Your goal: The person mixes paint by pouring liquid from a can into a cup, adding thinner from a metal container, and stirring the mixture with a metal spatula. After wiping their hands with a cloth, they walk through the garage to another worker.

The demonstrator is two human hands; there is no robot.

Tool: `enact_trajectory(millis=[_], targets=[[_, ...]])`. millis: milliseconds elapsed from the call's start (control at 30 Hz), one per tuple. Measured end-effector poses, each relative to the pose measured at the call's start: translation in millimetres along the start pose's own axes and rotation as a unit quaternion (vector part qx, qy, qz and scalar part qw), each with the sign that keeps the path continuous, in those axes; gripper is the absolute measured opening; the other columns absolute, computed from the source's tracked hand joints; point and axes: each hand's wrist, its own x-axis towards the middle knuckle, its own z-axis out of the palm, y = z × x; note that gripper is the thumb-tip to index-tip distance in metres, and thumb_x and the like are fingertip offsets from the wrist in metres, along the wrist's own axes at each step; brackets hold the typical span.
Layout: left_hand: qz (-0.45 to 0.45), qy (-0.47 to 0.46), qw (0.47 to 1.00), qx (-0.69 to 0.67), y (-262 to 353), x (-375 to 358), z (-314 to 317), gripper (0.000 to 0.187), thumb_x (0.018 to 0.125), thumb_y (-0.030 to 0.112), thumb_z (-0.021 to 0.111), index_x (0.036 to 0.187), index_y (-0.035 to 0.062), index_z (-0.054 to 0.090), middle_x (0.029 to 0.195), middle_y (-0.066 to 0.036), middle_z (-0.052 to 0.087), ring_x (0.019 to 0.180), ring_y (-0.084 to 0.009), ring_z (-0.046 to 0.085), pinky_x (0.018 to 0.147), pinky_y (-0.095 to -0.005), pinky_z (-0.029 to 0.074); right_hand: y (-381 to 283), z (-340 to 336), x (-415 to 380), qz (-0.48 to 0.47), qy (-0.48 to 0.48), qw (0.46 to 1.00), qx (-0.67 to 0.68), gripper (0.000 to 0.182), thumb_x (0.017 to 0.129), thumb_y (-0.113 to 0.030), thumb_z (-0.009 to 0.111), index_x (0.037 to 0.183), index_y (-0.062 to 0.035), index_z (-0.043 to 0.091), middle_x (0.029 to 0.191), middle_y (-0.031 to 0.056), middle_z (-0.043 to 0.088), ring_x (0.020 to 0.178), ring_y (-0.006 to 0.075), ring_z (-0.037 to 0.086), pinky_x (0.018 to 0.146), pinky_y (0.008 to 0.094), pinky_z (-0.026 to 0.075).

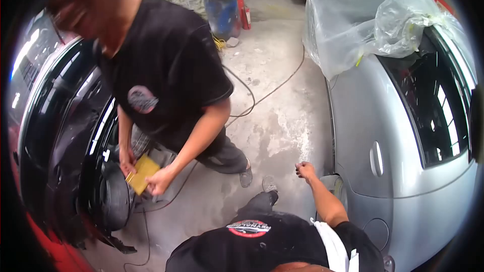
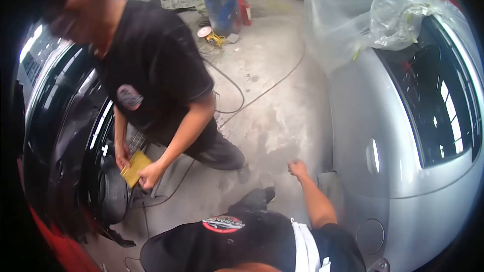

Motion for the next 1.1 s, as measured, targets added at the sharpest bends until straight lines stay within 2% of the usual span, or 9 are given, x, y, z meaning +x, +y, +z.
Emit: enact_trajectory(millis=[200,233,400,633,767,900,933,967,1100], targets=[[0.353,0.089,0.921,0.139,118,210,-83,0.028,0.084,0.036,0.059,0.081,0.0099,0.071,0.086,-0.014,0.071,0.084,-0.0366,0.068,0.076,-0.0506,0.053,18,2,98,-0.049,-0.055,0.982,-0.177,0.029,0.086,-0.03,0.067,0.076,-0.0034,0.071,0.068,0.0137,0.07,0.061,0.022,0.068,0.058,0.0366,0.054],[0.128,0.244,0.952,-0.134,184,237,-85,0.037,0.089,0.042,0.057,0.078,0.0086,0.07,0.085,-0.016,0.07,0.084,-0.0376,0.067,0.075,-0.0497,0.052,13,-12,105,-0.133,0.043,0.929,-0.342,0.042,0.083,-0.04,0.063,0.074,-0.0005,0.073,0.071,0.0209,0.069,0.065,0.0307,0.069,0.066,0.0417,0.055],[0.093,0.139,0.971,-0.17,412,257,-269,0.055,0.094,0.055,0.05,0.081,0.0059,0.07,0.085,-0.02,0.068,0.083,-0.0408,0.065,0.073,-0.049,0.049,-67,-98,156,0.114,0.02,0.92,-0.375,0.054,0.086,-0.053,0.061,0.098,-0.0018,0.073,0.105,0.0219,0.07,0.099,0.0371,0.069,0.086,0.044,0.055],[0.024,0.166,0.968,-0.186,389,433,-279,0.055,0.096,0.052,0.047,0.086,0.004,0.071,0.091,-0.02,0.07,0.083,-0.0412,0.067,0.078,-0.0496,0.05,-104,-159,433,0.01,-0.113,0.892,-0.438,0.048,0.087,-0.048,0.06,0.088,-0.0028,0.074,0.102,0.0179,0.072,0.089,0.0365,0.071,0.082,0.0448,0.056],[0.04,0.174,0.981,-0.082,375,488,-353,0.051,0.094,0.051,0.049,0.092,0.0053,0.073,0.098,-0.017,0.071,0.087,-0.0404,0.068,0.083,-0.0488,0.051,-288,-131,585,0.055,-0.14,0.894,-0.422,0.04,0.083,-0.043,0.065,0.089,-0.0037,0.074,0.1,0.0185,0.072,0.082,0.0377,0.07,0.078,0.048,0.054],[0.249,0.399,0.878,0.083,376,525,-447,0.049,0.092,0.049,0.052,0.097,0.0066,0.075,0.105,-0.015,0.073,0.09,-0.0395,0.069,0.087,-0.0481,0.052,-454,-89,737,-0.041,-0.152,0.889,-0.43,0.039,0.083,-0.041,0.067,0.084,-0.0028,0.073,0.089,0.0186,0.072,0.077,0.0395,0.068,0.076,0.0494,0.053],[-0.048,0.278,0.955,-0.096,386,568,-447,0.05,0.089,0.051,0.056,0.097,0.0057,0.075,0.104,-0.016,0.072,0.093,-0.038,0.069,0.089,-0.0465,0.052,-491,-78,768,-0.142,-0.116,0.885,-0.429,0.035,0.083,-0.036,0.072,0.077,-0.0021,0.071,0.078,0.0147,0.071,0.066,0.0292,0.066,0.065,0.0418,0.053],[-0.371,0.139,0.899,-0.189,394,610,-447,0.051,0.086,0.052,0.06,0.098,0.0048,0.075,0.104,-0.018,0.072,0.097,-0.0364,0.069,0.09,-0.045,0.052,-524,-66,797,-0.239,-0.085,0.873,-0.418,0.034,0.083,-0.031,0.077,0.07,-0.0014,0.068,0.067,0.0107,0.069,0.054,0.0189,0.064,0.055,0.0342,0.052],[-0.312,0.158,0.918,-0.189,447,688,-610,0.068,0.08,0.066,0.061,0.1,0.0028,0.075,0.103,-0.017,0.073,0.102,-0.0357,0.067,0.092,-0.043,0.05,-645,-42,945,-0.275,-0.048,0.883,-0.377,0.033,0.084,-0.032,0.076,0.076,-0.0003,0.07,0.069,0.0109,0.07,0.055,0.018,0.064,0.056,0.0336,0.053]])
